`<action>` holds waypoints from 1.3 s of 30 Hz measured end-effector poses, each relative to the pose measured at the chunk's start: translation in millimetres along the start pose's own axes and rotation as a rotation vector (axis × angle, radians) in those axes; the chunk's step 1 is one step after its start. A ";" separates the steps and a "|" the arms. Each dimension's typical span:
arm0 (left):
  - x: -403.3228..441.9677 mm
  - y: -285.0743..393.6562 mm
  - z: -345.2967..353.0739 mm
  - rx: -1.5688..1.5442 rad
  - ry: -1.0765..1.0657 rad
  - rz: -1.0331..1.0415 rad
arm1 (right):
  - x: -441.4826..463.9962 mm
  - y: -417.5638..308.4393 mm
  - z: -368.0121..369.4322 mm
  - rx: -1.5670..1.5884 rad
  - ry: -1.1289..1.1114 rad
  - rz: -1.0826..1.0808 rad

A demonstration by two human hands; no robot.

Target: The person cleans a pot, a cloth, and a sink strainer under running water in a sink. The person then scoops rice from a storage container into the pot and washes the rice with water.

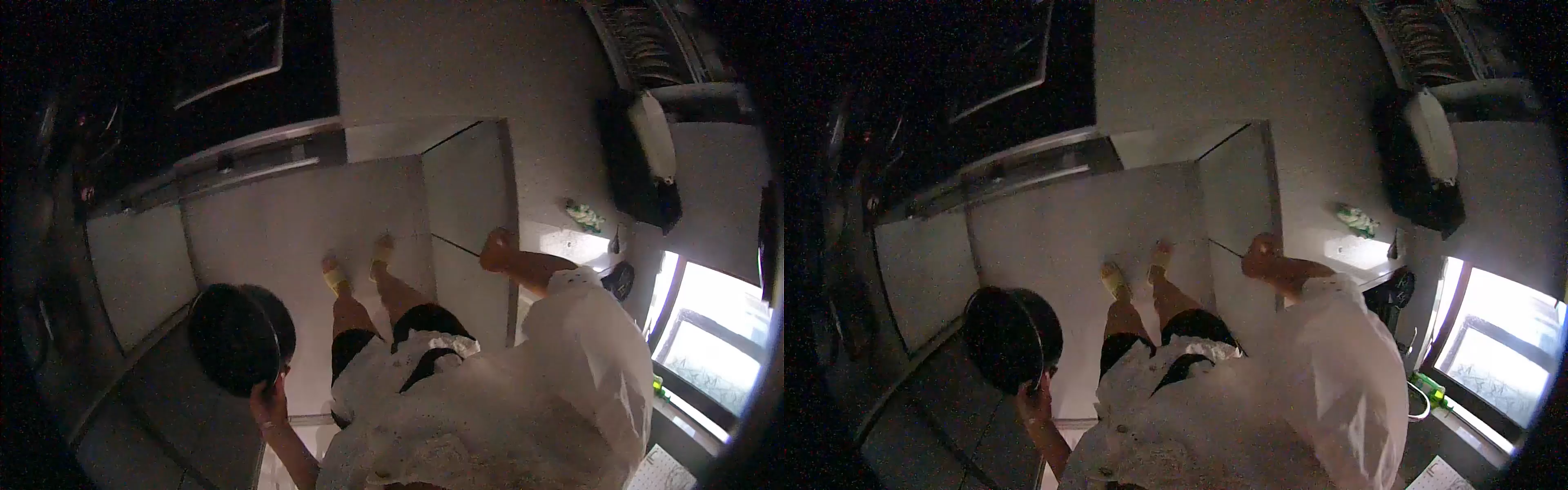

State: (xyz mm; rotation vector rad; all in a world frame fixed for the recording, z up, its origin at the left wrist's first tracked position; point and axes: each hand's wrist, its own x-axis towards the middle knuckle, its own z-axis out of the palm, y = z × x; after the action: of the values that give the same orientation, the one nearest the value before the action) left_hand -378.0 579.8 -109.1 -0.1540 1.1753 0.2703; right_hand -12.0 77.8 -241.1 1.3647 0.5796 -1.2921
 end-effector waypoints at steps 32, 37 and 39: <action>93.0 82.0 119.4 0.675 0.062 -0.219 | -115.4 37.9 -200.8 1.562 1.612 -0.104; 104.4 79.1 99.2 0.673 0.052 -0.346 | -96.1 28.0 -178.6 1.706 1.358 -0.283; 101.4 58.9 98.7 0.773 0.050 -0.271 | -77.8 1.2 -148.2 1.785 1.305 -0.283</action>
State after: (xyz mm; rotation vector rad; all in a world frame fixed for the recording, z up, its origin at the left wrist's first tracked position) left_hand -271.1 674.8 -164.2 0.3594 1.2184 -0.4337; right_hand 20.5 237.2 -201.8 3.8007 0.2999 -0.7373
